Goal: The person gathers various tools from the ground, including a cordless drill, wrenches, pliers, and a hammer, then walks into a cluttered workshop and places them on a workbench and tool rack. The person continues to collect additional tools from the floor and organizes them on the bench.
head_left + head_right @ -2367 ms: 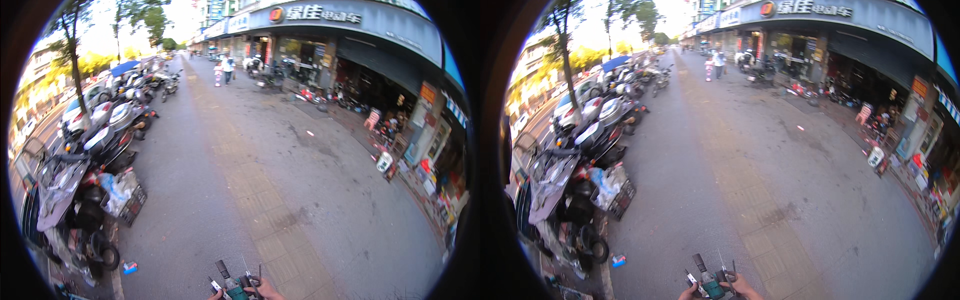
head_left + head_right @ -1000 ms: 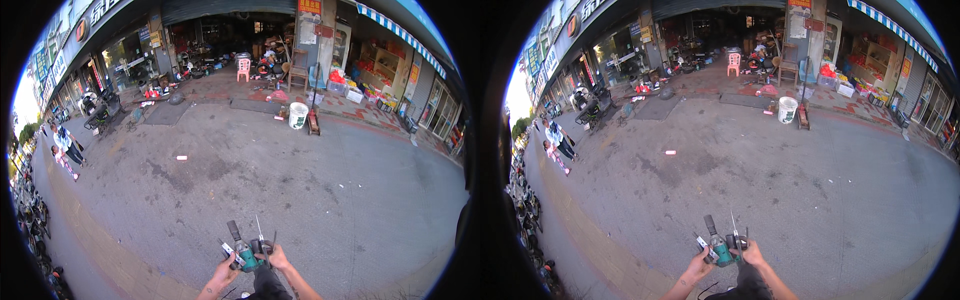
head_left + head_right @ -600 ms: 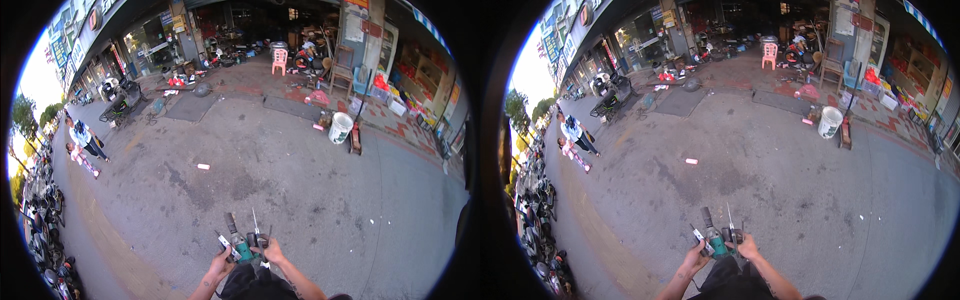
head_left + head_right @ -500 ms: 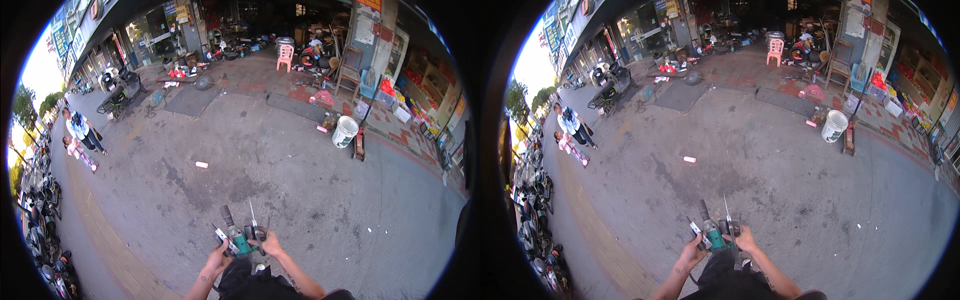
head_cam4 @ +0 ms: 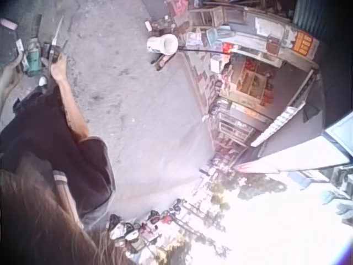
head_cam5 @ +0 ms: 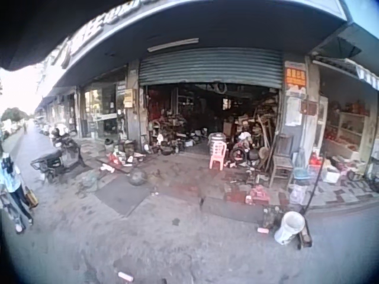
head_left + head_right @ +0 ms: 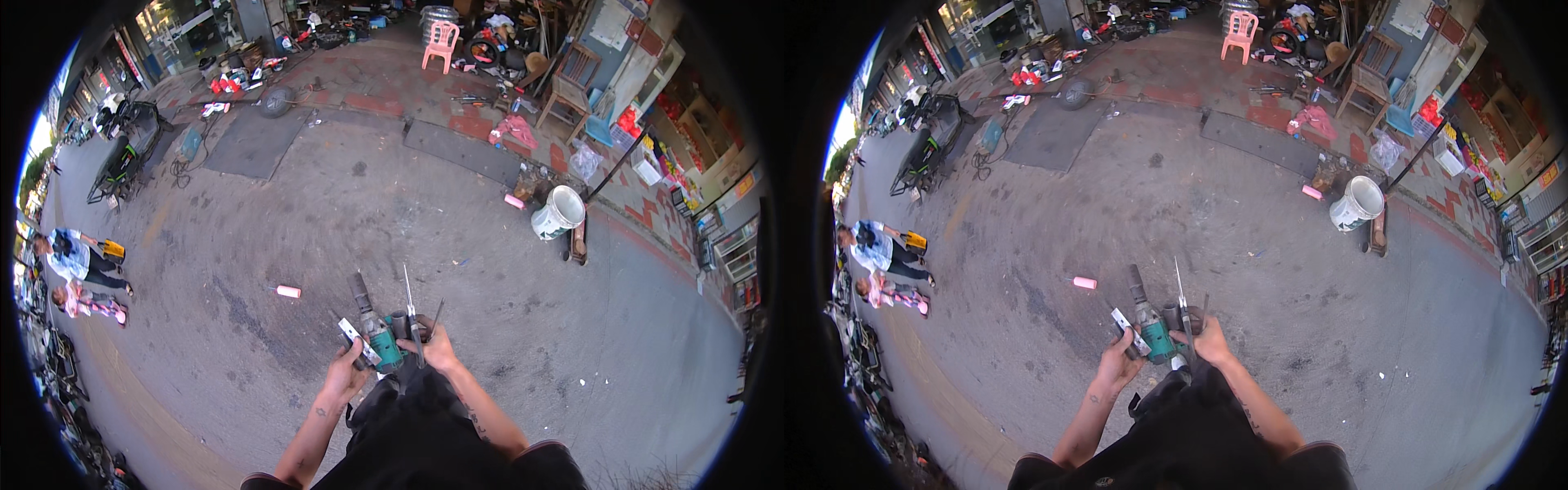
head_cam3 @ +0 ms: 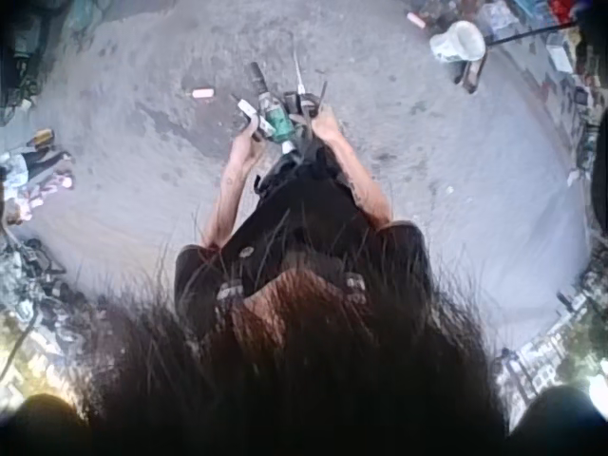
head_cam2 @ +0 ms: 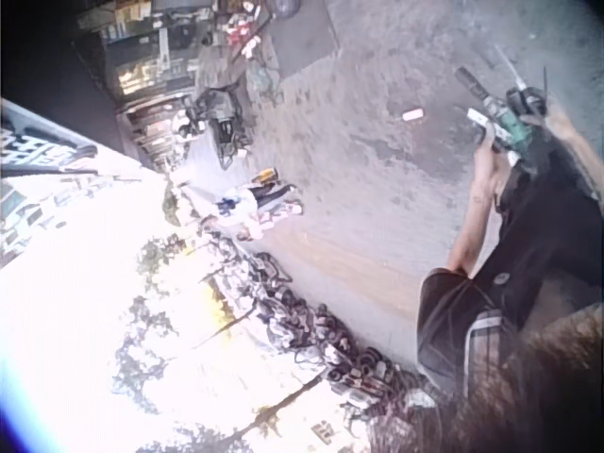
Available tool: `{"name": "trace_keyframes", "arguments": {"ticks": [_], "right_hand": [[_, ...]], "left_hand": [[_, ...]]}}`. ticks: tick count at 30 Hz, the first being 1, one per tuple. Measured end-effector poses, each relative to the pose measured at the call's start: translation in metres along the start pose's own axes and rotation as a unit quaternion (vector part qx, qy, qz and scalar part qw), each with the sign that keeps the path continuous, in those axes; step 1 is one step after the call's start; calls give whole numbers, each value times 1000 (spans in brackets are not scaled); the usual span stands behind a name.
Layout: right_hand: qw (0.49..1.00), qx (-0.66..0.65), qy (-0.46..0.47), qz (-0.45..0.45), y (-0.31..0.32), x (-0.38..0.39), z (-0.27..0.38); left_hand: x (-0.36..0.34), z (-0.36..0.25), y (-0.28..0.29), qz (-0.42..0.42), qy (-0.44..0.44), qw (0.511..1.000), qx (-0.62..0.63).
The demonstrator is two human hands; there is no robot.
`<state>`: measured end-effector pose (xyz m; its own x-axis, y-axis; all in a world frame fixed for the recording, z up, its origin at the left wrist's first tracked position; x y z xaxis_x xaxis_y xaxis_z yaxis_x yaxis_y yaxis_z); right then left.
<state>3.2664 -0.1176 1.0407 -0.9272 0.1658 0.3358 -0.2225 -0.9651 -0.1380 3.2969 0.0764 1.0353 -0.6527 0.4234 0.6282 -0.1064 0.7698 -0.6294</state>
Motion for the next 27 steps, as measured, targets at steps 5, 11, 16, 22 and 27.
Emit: {"name": "trace_keyframes", "arguments": {"ticks": [5, 11, 16, 22, 27], "right_hand": [[1000, -10, -14, -3, 25, -182, 44], [998, -35, 0, 56, 54, -411, 109], [994, -41, -36, 95, 64, -582, 213], [994, -16, -36, 106, 74, -805, 293], [994, 37, -81, 67, 87, -977, 344]], "left_hand": [[-154, -99, -54, 35, 21, 999, -12], [-330, -216, -130, -56, 20, 998, 7], [-444, -336, -221, -41, -8, 999, -12], [-609, -467, -293, -23, -24, 999, 39], [-757, -576, -343, -17, 8, 998, 56]]}}
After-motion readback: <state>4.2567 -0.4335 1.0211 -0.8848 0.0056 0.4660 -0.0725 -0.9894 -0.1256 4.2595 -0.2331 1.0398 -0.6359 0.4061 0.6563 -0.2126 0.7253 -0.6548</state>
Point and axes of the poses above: each hand's wrist, its own x-axis away from the middle knuckle, its own y-axis out of the back of the hand, z = x × y, the point moved 3 cm from there along -x, towards the middle knuckle, and after that the axes turned 1 degree about z, right-handed, at the moved point
